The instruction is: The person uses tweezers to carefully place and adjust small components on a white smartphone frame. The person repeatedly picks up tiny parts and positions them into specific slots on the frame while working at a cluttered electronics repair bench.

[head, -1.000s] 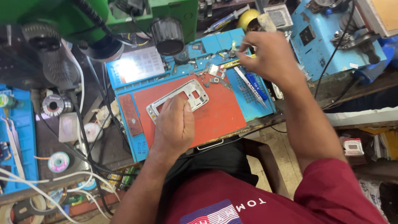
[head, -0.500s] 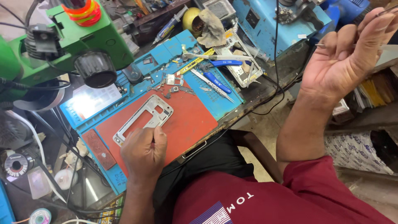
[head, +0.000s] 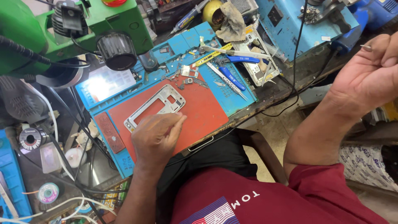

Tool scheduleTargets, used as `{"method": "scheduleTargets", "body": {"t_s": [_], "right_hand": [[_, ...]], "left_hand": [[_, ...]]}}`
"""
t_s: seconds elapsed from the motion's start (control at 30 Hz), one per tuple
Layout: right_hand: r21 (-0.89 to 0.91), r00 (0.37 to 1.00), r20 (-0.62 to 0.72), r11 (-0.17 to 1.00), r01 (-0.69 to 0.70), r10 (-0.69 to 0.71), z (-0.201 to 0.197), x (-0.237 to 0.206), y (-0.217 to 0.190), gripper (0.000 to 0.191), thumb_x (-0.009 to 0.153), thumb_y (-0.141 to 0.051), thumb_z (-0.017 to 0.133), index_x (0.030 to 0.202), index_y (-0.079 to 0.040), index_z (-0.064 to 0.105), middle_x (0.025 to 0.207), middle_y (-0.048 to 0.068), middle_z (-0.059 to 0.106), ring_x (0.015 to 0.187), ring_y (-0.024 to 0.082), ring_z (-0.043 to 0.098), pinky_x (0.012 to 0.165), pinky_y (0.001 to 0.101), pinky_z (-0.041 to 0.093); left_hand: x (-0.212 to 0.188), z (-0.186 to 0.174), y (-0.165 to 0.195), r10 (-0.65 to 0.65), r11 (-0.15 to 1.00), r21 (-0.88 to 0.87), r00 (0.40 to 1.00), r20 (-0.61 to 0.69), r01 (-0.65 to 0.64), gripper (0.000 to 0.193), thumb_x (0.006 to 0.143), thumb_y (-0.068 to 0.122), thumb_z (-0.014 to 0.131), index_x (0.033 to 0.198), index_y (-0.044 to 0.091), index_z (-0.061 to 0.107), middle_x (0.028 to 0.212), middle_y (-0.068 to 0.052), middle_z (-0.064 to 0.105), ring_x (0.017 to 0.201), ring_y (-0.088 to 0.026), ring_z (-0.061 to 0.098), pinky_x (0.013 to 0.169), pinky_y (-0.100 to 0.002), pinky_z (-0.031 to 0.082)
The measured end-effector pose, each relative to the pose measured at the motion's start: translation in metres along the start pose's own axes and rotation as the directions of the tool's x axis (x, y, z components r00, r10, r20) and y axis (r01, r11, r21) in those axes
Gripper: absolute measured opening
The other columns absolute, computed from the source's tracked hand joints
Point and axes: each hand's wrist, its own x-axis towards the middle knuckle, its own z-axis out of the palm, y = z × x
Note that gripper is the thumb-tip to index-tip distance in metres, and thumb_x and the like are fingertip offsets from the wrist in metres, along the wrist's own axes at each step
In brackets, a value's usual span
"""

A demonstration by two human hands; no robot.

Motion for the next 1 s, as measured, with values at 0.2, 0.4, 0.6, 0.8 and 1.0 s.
{"method": "scheduleTargets", "body": {"t_s": [0.2, 0.4, 0.6, 0.8, 1.0], "right_hand": [[-0.120, 0.959, 0.025, 0.954, -0.276, 0.281, 0.059, -0.052, 0.005, 0.046, 0.121, -0.033, 0.040, 0.100, 0.003, 0.059, 0.083, 0.013, 0.053, 0.064, 0.017, 0.047, 0.061, 0.0302, 0.038], [-0.374, 0.709, 0.302, 0.763, -0.527, 0.638, 0.130, -0.128, 0.027, 0.067, 0.126, -0.051, 0.029, 0.095, 0.000, 0.058, 0.082, 0.017, 0.060, 0.063, 0.023, 0.059, 0.060, 0.0327, 0.050], [-0.444, 0.493, 0.224, 0.539, -0.716, 0.840, 0.171, -0.171, 0.055, 0.021, 0.108, -0.018, 0.060, 0.107, 0.003, 0.060, 0.106, 0.013, 0.068, 0.094, 0.020, 0.073, 0.083, 0.0304, 0.062], [-0.680, 0.483, 0.137, 0.437, -0.589, 0.865, 0.192, -0.187, 0.078, 0.013, 0.098, -0.003, 0.075, 0.107, 0.002, 0.067, 0.096, 0.008, 0.075, 0.085, 0.010, 0.073, 0.072, 0.0218, 0.058], [-0.829, 0.549, 0.169, 0.419, -0.369, 0.818, 0.205, -0.190, 0.087, 0.010, 0.096, -0.006, 0.078, 0.098, 0.002, 0.071, 0.084, 0.003, 0.074, 0.073, 0.002, 0.064, 0.062, 0.0179, 0.051]], "left_hand": [[-0.020, 0.029, 0.050, 0.196, 0.948, -0.297, 0.946, 0.257, -0.115, 0.018, 0.097, 0.009, 0.064, 0.113, 0.011, 0.072, 0.115, -0.003, 0.076, 0.100, -0.021, 0.074, 0.087, -0.037, 0.054], [-0.041, 0.065, 0.066, 0.448, 0.894, -0.338, 0.637, 0.627, -0.296, 0.031, 0.084, 0.013, 0.060, 0.113, 0.010, 0.071, 0.109, -0.006, 0.074, 0.097, -0.022, 0.072, 0.079, -0.038, 0.052], [-0.039, 0.032, 0.036, 0.252, 0.953, -0.284, 0.803, 0.540, -0.108, 0.012, 0.091, 0.029, 0.073, 0.090, 0.017, 0.073, 0.080, -0.001, 0.073, 0.075, -0.026, 0.070, 0.067, -0.041, 0.051], [-0.020, -0.016, -0.016, -0.069, 0.989, 0.143, 0.986, 0.149, 0.048, 0.029, 0.088, 0.027, 0.086, 0.107, 0.012, 0.070, 0.107, -0.005, 0.073, 0.098, -0.029, 0.068, 0.088, -0.045, 0.051], [-0.009, -0.020, -0.045, -0.098, 0.975, 0.215, 0.976, 0.196, 0.054, 0.064, 0.086, 0.026, 0.085, 0.140, 0.004, 0.057, 0.139, -0.016, 0.063, 0.131, -0.037, 0.056, 0.110, -0.050, 0.041]]}}
